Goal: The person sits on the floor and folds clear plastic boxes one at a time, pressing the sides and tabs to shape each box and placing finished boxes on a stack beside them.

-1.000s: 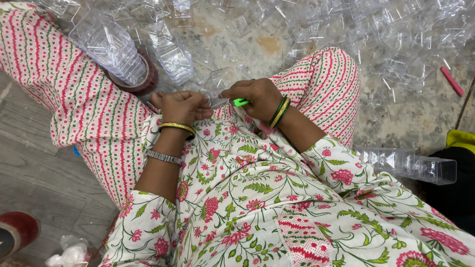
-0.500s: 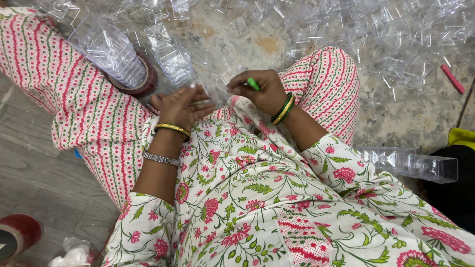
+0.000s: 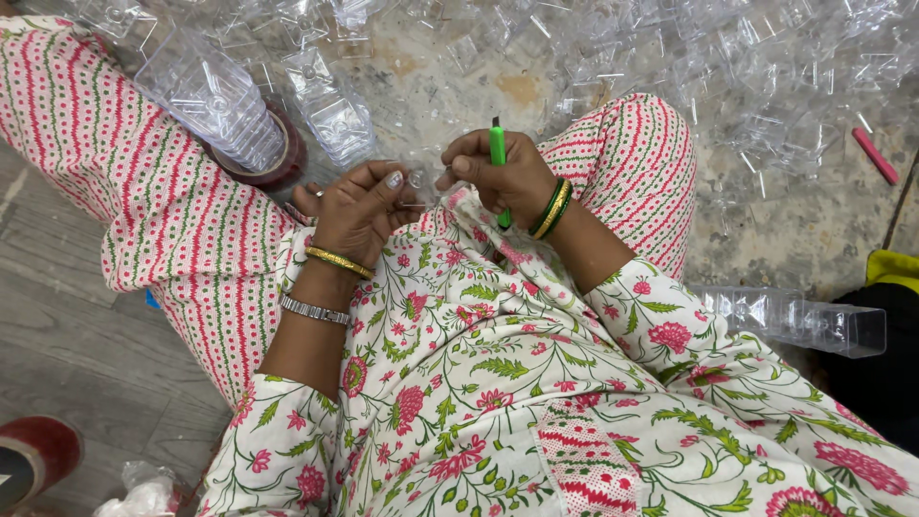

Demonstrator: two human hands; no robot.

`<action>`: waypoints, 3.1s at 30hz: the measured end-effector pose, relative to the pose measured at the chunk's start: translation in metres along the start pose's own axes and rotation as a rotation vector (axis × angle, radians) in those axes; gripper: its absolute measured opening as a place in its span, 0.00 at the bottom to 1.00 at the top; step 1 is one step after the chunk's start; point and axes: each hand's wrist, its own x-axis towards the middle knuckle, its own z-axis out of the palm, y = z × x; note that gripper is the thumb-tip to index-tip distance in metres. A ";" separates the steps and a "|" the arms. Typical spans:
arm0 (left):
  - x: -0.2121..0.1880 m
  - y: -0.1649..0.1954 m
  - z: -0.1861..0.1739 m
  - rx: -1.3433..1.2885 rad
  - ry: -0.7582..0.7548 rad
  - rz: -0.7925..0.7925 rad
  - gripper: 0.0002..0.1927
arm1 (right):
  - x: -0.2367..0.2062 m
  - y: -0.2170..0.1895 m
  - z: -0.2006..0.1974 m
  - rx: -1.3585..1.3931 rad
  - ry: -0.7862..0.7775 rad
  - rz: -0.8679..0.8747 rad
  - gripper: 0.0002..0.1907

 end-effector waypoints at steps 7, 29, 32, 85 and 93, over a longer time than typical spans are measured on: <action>-0.001 0.000 -0.001 0.078 0.012 0.024 0.08 | -0.001 0.012 0.000 0.219 -0.068 -0.014 0.10; 0.006 -0.014 -0.012 0.213 -0.021 -0.146 0.11 | 0.000 0.002 -0.019 -0.344 -0.155 -0.127 0.08; 0.010 -0.027 -0.020 0.325 0.016 -0.123 0.09 | 0.000 0.005 -0.011 -0.478 -0.117 -0.134 0.08; 0.047 -0.032 -0.023 0.096 0.614 -0.172 0.42 | 0.108 -0.012 0.009 -0.939 0.277 -0.920 0.16; 0.052 -0.038 -0.029 0.146 0.557 -0.163 0.41 | 0.118 0.030 -0.059 -1.489 0.471 -0.233 0.22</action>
